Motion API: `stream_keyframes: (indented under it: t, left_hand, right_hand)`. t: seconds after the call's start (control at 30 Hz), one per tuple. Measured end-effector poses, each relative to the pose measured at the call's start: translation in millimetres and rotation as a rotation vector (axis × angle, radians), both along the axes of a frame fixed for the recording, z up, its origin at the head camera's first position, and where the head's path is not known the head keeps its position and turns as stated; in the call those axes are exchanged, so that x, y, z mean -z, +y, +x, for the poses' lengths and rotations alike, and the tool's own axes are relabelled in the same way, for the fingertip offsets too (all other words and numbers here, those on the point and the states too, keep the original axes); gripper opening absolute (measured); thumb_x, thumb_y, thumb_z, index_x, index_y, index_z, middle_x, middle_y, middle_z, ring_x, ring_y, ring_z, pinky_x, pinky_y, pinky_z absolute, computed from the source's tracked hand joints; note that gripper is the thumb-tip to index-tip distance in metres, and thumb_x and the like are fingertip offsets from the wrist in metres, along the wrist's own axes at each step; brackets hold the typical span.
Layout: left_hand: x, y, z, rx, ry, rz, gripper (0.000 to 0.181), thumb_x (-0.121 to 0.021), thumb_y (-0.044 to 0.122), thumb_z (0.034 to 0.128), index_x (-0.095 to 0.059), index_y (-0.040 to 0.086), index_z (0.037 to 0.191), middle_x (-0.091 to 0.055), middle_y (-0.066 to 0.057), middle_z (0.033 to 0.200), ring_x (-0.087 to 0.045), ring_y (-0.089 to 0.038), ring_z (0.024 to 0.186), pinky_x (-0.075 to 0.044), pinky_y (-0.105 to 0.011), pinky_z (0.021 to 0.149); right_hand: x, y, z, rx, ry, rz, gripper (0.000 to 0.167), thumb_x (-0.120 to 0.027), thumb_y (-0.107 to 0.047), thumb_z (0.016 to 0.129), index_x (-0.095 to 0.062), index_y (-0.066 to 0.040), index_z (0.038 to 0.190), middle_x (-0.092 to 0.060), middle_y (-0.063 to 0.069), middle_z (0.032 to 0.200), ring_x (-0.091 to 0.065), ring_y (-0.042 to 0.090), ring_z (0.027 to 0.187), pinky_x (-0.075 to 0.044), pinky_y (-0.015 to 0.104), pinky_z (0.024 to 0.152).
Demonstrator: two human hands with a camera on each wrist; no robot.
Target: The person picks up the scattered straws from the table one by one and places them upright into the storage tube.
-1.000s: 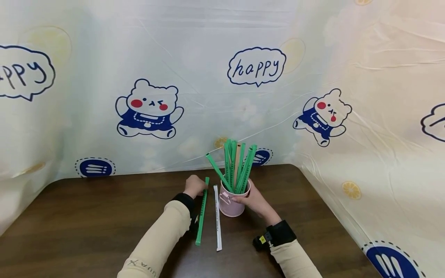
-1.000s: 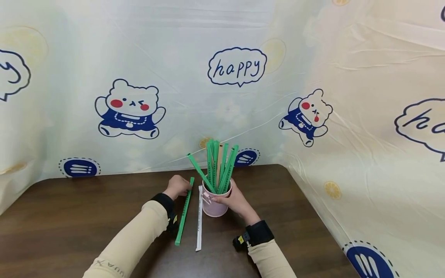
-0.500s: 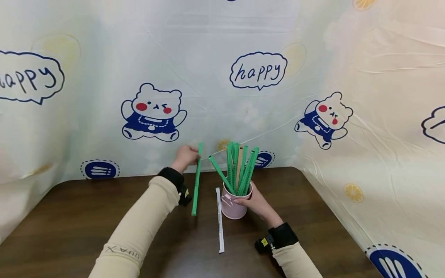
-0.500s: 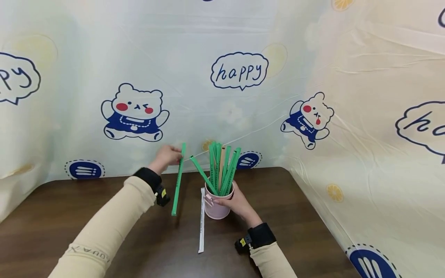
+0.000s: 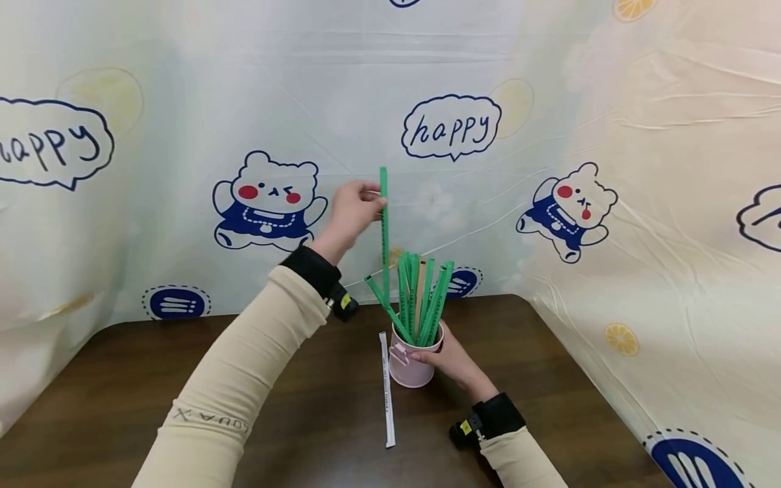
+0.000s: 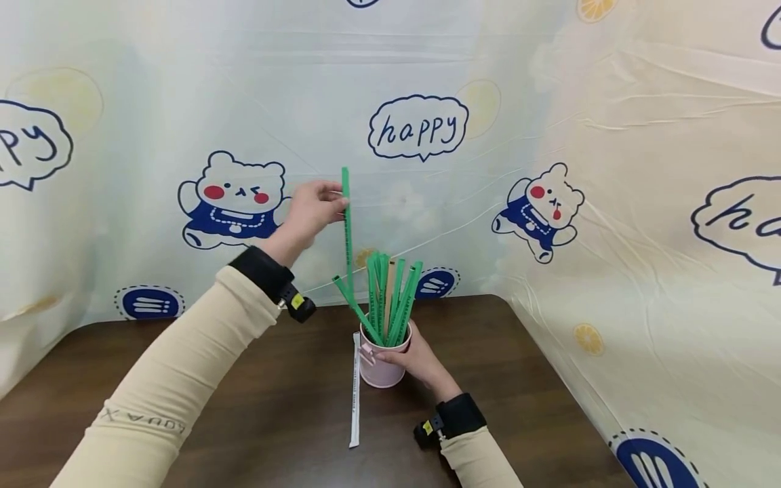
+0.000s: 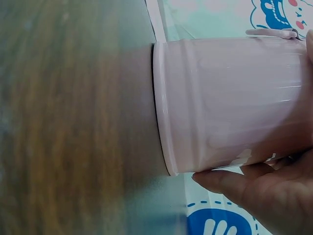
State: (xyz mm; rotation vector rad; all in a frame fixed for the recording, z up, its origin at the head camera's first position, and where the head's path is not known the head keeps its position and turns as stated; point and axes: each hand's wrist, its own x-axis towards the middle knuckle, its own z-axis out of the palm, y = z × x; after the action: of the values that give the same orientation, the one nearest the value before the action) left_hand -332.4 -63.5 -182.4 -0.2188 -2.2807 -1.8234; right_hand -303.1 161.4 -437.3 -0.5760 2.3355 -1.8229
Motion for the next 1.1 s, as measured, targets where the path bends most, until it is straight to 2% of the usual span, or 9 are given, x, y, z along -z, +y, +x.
stream_keyframes:
  t: [0.1,0.3,0.47,0.67,0.87,1.0,1.1]
  left_hand:
    - [12.3,20.3,2.6,0.019,0.021,-0.024,0.035,-0.059,0.001,0.1015,-0.058,-0.003,0.136,-0.065,-0.025,0.128,-0.068,-0.034,0.108,-0.059,-0.042,0.1]
    - [53.0,49.5,10.5,0.104,-0.002,-0.05,0.034,-0.058,0.003,0.103,-0.057,-0.002,0.136,-0.063,-0.023,0.128,-0.065,-0.036,0.116,-0.058,-0.04,0.097]
    - [83.7,63.2,15.2,0.155,0.017,-0.105,0.031,-0.059,0.003,0.1022,-0.059,-0.003,0.133,-0.065,-0.024,0.123,-0.066,-0.037,0.111,-0.059,-0.041,0.093]
    - [112.6,69.6,12.3,0.161,0.029,-0.189,0.026,-0.061,0.003,0.1009,-0.063,-0.004,0.126,-0.068,-0.024,0.117,-0.068,-0.036,0.107,-0.06,-0.037,0.087]
    - [133.0,68.9,11.1,0.15,0.019,-0.272,0.024,-0.064,0.005,0.0992,-0.065,-0.004,0.121,-0.071,-0.023,0.115,-0.069,-0.035,0.11,-0.059,-0.041,0.093]
    - [139.5,68.1,12.6,0.156,-0.004,-0.282,0.023,-0.065,0.005,0.0985,-0.066,-0.004,0.12,-0.072,-0.023,0.114,-0.069,-0.035,0.109,-0.059,-0.041,0.092]
    - [141.6,69.1,12.5,0.154,0.01,-0.295,0.023,-0.065,0.006,0.0977,-0.066,-0.004,0.119,-0.072,-0.022,0.111,-0.07,-0.034,0.107,-0.059,-0.041,0.09]
  right_hand:
    - [1.2,0,-0.1,-0.008,0.002,-0.001,0.094,-0.083,-0.02,0.087,-0.024,-0.008,0.159,-0.041,0.021,0.158,-0.044,0.035,0.141,-0.038,0.05,0.118]
    - [2.8,-1,-0.2,-0.023,0.007,-0.013,0.093,-0.083,-0.019,0.087,-0.024,-0.006,0.158,-0.042,0.022,0.157,-0.045,0.035,0.141,-0.04,0.048,0.116]
    - [2.2,-1,-2.1,-0.006,0.009,-0.009,0.091,-0.083,-0.018,0.087,-0.026,-0.005,0.157,-0.044,0.022,0.154,-0.048,0.035,0.139,-0.043,0.048,0.114]
    - [2.2,1,-4.9,-0.004,0.002,0.0,0.091,-0.082,-0.02,0.088,-0.024,-0.005,0.157,-0.043,0.022,0.153,-0.049,0.035,0.137,-0.043,0.052,0.115]
    - [1.3,3,-3.6,-0.022,0.001,0.001,0.098,-0.084,-0.024,0.086,-0.021,-0.007,0.16,-0.042,0.022,0.154,-0.048,0.034,0.137,-0.042,0.049,0.116]
    - [1.1,3,-3.4,-0.029,-0.001,-0.005,0.098,-0.084,-0.024,0.086,-0.021,-0.009,0.16,-0.042,0.021,0.155,-0.048,0.034,0.137,-0.042,0.049,0.116]
    - [1.2,3,-3.3,-0.022,-0.008,-0.006,0.097,-0.084,-0.023,0.086,-0.021,-0.009,0.159,-0.043,0.02,0.155,-0.048,0.034,0.138,-0.041,0.049,0.116]
